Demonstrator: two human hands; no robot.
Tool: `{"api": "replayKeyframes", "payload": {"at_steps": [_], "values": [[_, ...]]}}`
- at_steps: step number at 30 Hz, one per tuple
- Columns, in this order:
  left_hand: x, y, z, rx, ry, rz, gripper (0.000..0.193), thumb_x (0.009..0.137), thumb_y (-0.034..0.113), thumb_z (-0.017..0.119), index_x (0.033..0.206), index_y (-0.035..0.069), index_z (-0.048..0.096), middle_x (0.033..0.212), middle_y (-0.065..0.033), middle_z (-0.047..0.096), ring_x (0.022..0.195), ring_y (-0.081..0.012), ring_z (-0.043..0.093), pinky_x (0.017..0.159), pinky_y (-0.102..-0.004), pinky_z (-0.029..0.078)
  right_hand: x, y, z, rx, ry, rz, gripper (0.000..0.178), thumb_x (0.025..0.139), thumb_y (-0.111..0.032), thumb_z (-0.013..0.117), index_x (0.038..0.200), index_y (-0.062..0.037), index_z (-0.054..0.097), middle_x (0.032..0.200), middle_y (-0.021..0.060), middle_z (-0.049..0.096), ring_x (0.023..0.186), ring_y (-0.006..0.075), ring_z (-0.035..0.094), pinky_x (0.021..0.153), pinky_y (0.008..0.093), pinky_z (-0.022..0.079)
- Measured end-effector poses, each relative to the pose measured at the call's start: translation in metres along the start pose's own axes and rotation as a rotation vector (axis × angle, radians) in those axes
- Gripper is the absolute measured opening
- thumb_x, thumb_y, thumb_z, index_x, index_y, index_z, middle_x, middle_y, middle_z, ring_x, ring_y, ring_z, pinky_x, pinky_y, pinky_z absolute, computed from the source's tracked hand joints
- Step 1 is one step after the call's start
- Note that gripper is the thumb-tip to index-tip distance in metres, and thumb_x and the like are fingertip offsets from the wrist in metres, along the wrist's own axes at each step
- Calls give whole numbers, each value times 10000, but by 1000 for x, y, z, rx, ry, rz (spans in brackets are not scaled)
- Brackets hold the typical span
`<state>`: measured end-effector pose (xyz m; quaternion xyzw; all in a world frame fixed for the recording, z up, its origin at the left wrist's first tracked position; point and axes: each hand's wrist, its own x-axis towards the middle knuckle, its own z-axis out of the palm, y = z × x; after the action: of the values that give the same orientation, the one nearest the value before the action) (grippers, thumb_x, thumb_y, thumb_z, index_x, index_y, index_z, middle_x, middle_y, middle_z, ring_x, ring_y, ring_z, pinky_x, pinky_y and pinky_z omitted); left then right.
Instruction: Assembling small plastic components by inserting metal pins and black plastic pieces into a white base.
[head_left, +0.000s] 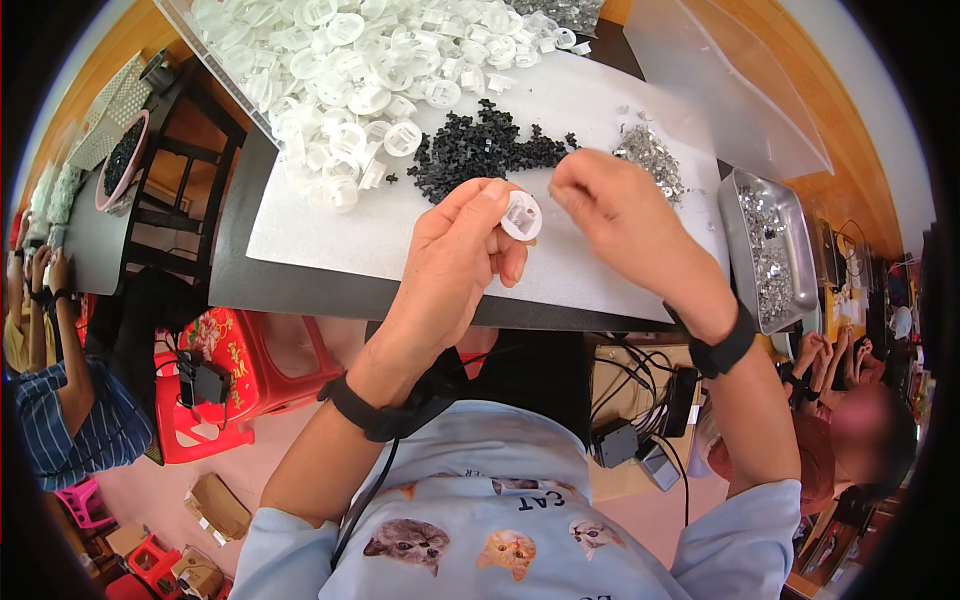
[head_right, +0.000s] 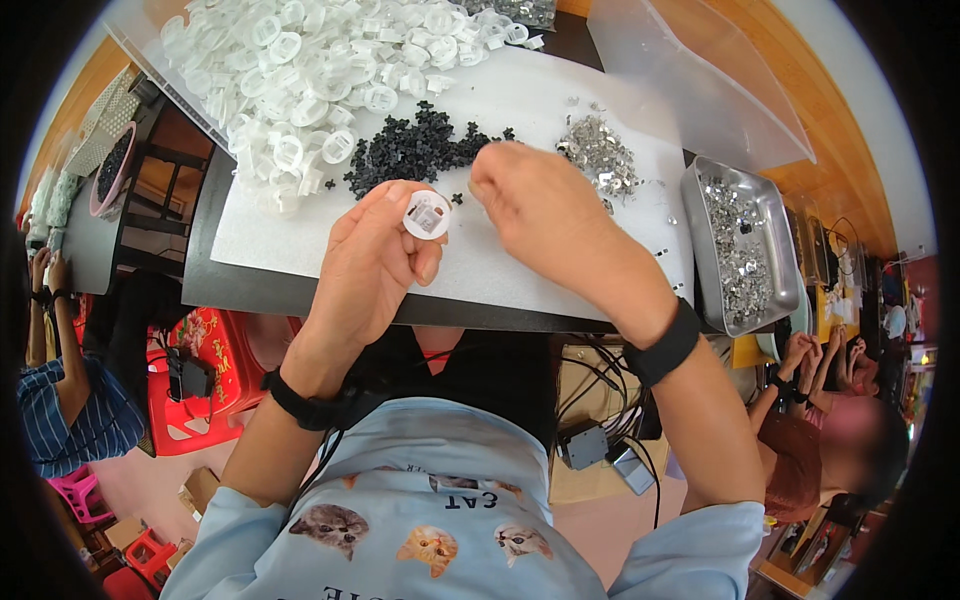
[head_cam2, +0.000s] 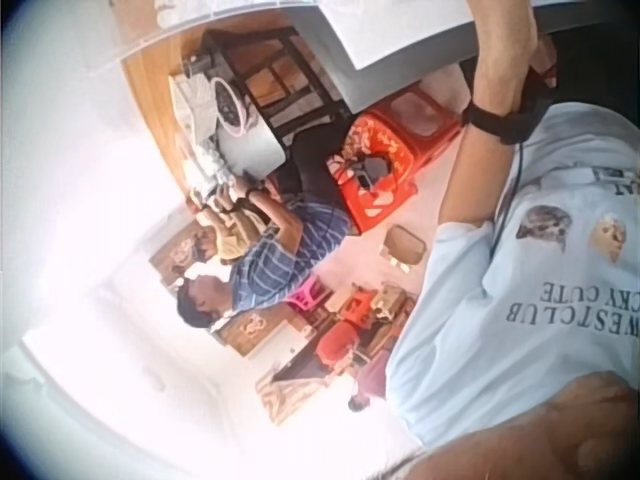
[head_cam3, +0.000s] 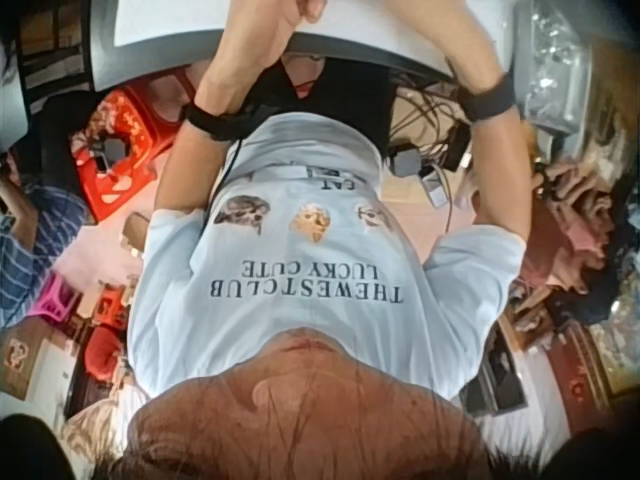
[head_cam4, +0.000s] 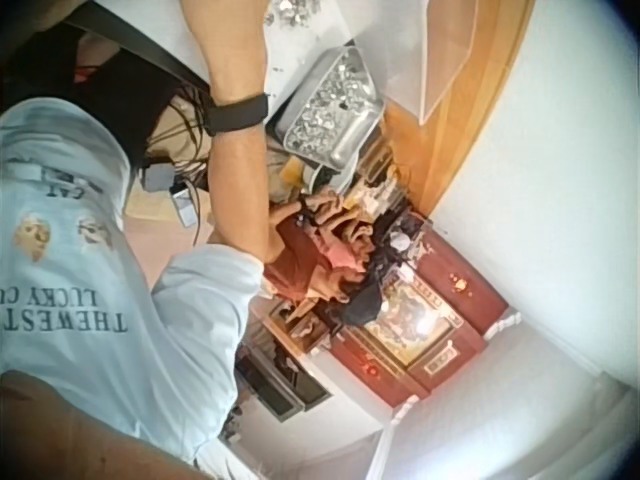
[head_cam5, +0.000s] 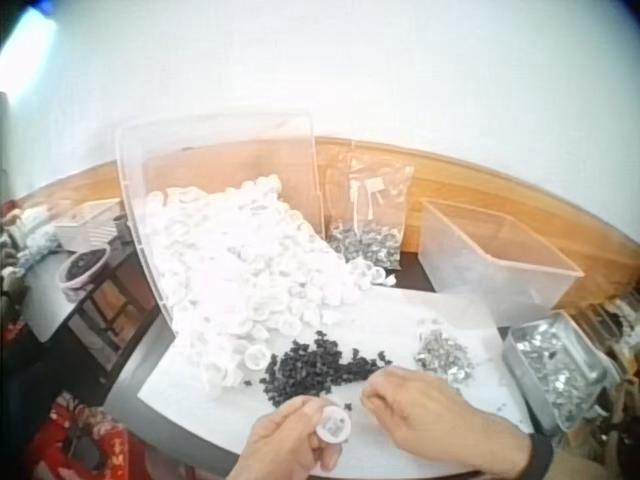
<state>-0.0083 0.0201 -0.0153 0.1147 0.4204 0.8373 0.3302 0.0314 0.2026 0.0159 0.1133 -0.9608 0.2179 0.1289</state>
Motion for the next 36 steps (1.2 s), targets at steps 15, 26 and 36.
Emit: {"api": "replayKeyframes", "payload": {"at_steps": [15, 26, 36], "values": [[-3, 8, 6, 40, 72, -93, 404, 998, 376, 460, 801, 39, 560, 647, -39, 527, 459, -57, 363, 409, -216, 251, 9, -32, -12, 644, -36, 114, 91, 883, -50, 573, 810, -1, 550, 737, 46, 505, 657, 131, 466, 588, 281, 403], [-1, 8, 6, 14, 111, -107, 411, 1001, 371, 446, 793, 29, 537, 596, -31, 457, 444, -73, 332, 402, -229, 236, 10, -36, 1, 426, 113, -64, 47, 863, -24, 558, 821, -6, 547, 762, 104, 509, 655, 236, 520, 591, 346, 416], [-2, 6, 7, -35, 92, -87, 402, 996, 358, 471, 742, 48, 497, 557, -14, 421, 441, -66, 308, 392, -231, 207, 11, -43, 4, 366, 165, -96, 65, 830, 45, 586, 843, -1, 543, 752, 91, 465, 623, 219, 476, 551, 312, 380]]}}
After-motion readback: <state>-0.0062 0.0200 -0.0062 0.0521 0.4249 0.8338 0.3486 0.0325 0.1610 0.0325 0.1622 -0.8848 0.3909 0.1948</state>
